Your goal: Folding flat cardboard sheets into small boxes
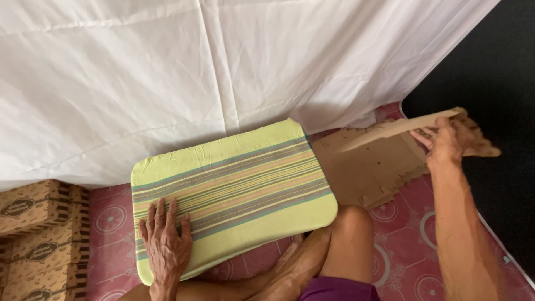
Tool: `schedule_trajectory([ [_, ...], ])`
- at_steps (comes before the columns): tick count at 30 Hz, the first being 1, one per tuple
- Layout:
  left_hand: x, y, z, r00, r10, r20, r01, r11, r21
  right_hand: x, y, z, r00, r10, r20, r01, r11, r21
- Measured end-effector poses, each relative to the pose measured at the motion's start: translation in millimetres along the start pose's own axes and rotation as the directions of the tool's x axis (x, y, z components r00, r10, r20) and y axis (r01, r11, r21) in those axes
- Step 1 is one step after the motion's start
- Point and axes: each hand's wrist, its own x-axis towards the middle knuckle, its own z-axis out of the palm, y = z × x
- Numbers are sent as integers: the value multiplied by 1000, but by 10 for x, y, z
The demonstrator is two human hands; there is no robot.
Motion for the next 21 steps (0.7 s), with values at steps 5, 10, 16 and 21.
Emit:
schedule_trajectory([
  [5, 1, -57, 146, 1000, -26, 5, 26, 1000, -11, -737, -951, 371, 980, -195, 50, 185, 970, 159],
  [10, -54, -179, 46, 999, -27, 19, 29, 995, -100, -1144, -1099, 615, 974, -137, 179, 77, 949, 307],
  [16, -28, 99, -634, 943, -232, 239, 318, 838, -443, -3026, -1274, 1140, 969, -86, 231, -14, 917, 399],
  [21, -10, 322, -1214, 585, -600, 545, 655, -46, -754, -4210, -125, 1443, 867, -50, 497, -178, 898, 402],
])
